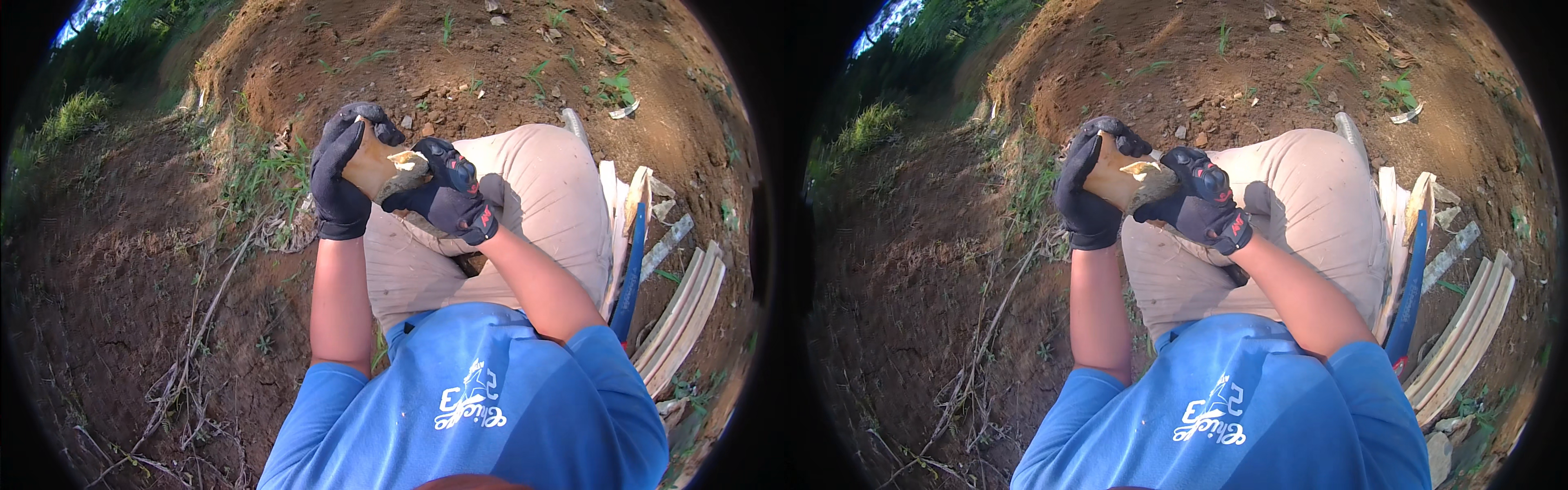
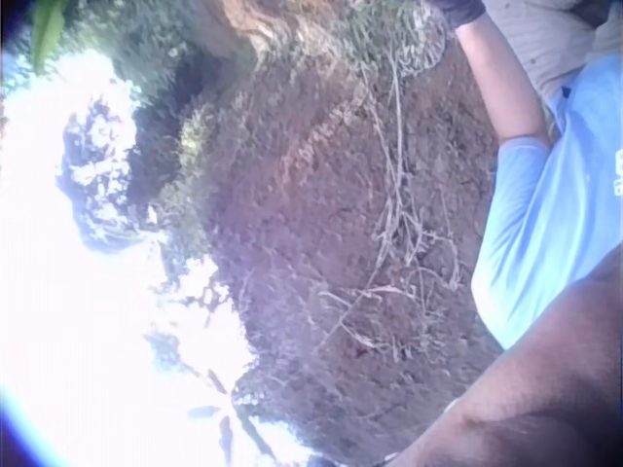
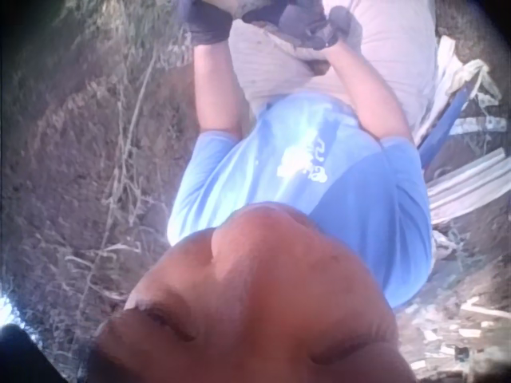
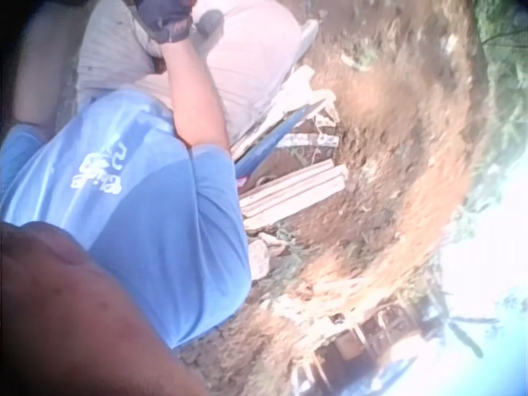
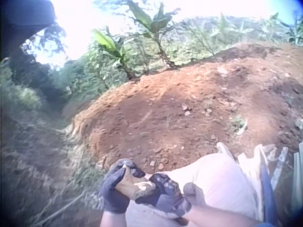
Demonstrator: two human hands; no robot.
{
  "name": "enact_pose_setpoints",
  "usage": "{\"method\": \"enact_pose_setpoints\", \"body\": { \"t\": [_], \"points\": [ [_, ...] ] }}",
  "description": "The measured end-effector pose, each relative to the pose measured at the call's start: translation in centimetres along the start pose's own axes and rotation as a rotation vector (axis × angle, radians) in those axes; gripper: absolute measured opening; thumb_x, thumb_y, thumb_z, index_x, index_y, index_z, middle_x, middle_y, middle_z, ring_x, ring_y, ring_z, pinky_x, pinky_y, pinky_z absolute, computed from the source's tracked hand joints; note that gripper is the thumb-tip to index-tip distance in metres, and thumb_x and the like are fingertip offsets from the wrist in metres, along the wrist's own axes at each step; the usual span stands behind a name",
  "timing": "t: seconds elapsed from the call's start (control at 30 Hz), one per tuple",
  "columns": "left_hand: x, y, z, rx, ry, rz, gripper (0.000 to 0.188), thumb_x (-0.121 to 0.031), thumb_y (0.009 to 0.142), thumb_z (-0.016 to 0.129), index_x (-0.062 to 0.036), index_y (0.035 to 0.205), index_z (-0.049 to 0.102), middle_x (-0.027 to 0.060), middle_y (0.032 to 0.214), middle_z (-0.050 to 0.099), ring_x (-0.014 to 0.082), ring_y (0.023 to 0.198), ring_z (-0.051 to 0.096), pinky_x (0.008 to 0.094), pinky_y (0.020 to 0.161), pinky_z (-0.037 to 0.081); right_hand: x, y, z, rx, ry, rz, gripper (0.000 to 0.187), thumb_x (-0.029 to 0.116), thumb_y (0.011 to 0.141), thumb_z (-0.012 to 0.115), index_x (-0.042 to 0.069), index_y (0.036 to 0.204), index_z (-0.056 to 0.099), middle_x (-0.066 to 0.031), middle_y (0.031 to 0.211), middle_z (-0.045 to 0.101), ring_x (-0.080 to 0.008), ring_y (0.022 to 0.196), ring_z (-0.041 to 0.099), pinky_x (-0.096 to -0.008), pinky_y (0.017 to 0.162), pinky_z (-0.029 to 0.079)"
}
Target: The person uses a hand saw to cut through a piece of wood while sitting on the ground outdoors, holding the wood steady with their hands and legs.
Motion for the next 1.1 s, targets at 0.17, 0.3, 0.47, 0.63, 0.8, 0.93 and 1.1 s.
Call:
{"method": "enact_pose_setpoints", "body": {
  "t": [0.17, 0.3, 0.47, 0.63, 0.8, 0.93, 1.1],
  "points": [
    [-0.3, -0.2, 1.3, -0.056, 0.028, -0.007, 0.036, -0.023, 0.098, 0.060, 0.0030, 0.123, 0.061, 0.0116, 0.112, 0.062, 0.0228, 0.102, 0.058, 0.0386, 0.094, 0.049, -0.4, -0.8, 0.1, -0.003, 0.000, -0.029, 0.075, 0.040, 0.063, 0.099, 0.007, 0.120, 0.063, -0.0112, 0.104, 0.069, -0.0293, 0.101, 0.069, -0.0410, 0.090, 0.057],
    [0.4, 0.4, -0.4, 0.010, -0.024, 0.009, 0.036, -0.021, 0.098, 0.060, 0.0037, 0.124, 0.062, 0.0122, 0.111, 0.063, 0.0236, 0.103, 0.060, 0.0393, 0.096, 0.049, -1.3, -0.1, 0.2, 0.048, 0.039, -0.030, 0.060, 0.038, 0.068, 0.095, 0.007, 0.112, 0.069, -0.0121, 0.106, 0.071, -0.0283, 0.097, 0.070, -0.0400, 0.088, 0.058],
    [-0.1, 0.0, -0.6, -0.095, 0.093, 0.052, 0.036, -0.018, 0.099, 0.057, 0.0069, 0.123, 0.066, 0.0161, 0.120, 0.067, 0.0262, 0.111, 0.065, 0.0405, 0.101, 0.051, -0.8, 0.4, -0.1, 0.082, 0.056, -0.118, 0.060, 0.033, 0.068, 0.094, 0.005, 0.116, 0.071, -0.0122, 0.103, 0.071, -0.0292, 0.096, 0.070, -0.0396, 0.087, 0.057],
    [-0.4, -0.5, -0.5, -0.072, 0.224, 0.122, 0.033, -0.016, 0.097, 0.059, 0.0082, 0.117, 0.069, 0.0172, 0.122, 0.069, 0.0258, 0.114, 0.066, 0.0387, 0.103, 0.051, -0.5, -0.3, 0.0, 0.055, 0.074, -0.105, 0.069, 0.026, 0.068, 0.095, 0.005, 0.128, 0.069, -0.0124, 0.105, 0.071, -0.0286, 0.098, 0.069, -0.0392, 0.088, 0.057],
    [0.1, -0.9, -0.4, -0.088, 0.544, 0.305, 0.029, -0.017, 0.096, 0.061, 0.0062, 0.110, 0.071, 0.0158, 0.120, 0.071, 0.0217, 0.111, 0.067, 0.0364, 0.104, 0.050, -0.8, -0.8, 0.3, 0.075, 0.032, -0.145, 0.072, 0.023, 0.067, 0.096, 0.005, 0.130, 0.068, -0.0116, 0.106, 0.071, -0.0287, 0.098, 0.069, -0.0402, 0.090, 0.057],
    [-0.5, -0.5, -0.2, -0.031, 0.299, 0.094, 0.029, -0.021, 0.096, 0.062, 0.0040, 0.108, 0.070, 0.0131, 0.116, 0.071, 0.0183, 0.107, 0.067, 0.0345, 0.101, 0.050, -0.4, -0.9, 0.1, 0.002, 0.039, -0.211, 0.072, 0.024, 0.066, 0.097, 0.004, 0.129, 0.068, -0.0104, 0.103, 0.072, -0.0280, 0.097, 0.069, -0.0407, 0.088, 0.057],
    [-1.4, -0.7, 1.7, 0.027, 0.222, 0.111, 0.029, -0.019, 0.099, 0.060, 0.0028, 0.116, 0.067, 0.0095, 0.107, 0.065, 0.0188, 0.098, 0.062, 0.0336, 0.092, 0.050, 2.0, -0.2, -1.2, 0.202, 0.031, 0.092, 0.037, 0.034, 0.074, 0.091, 0.012, 0.098, 0.076, -0.0100, 0.099, 0.072, -0.0313, 0.095, 0.070, -0.0428, 0.085, 0.056]
  ]
}}
Point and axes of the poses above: each hand's wrist, its own y-axis towards the middle knuckle, its own z-axis out of the palm, x = y × z, the point moved 3 cm from there along y, towards the middle knuckle
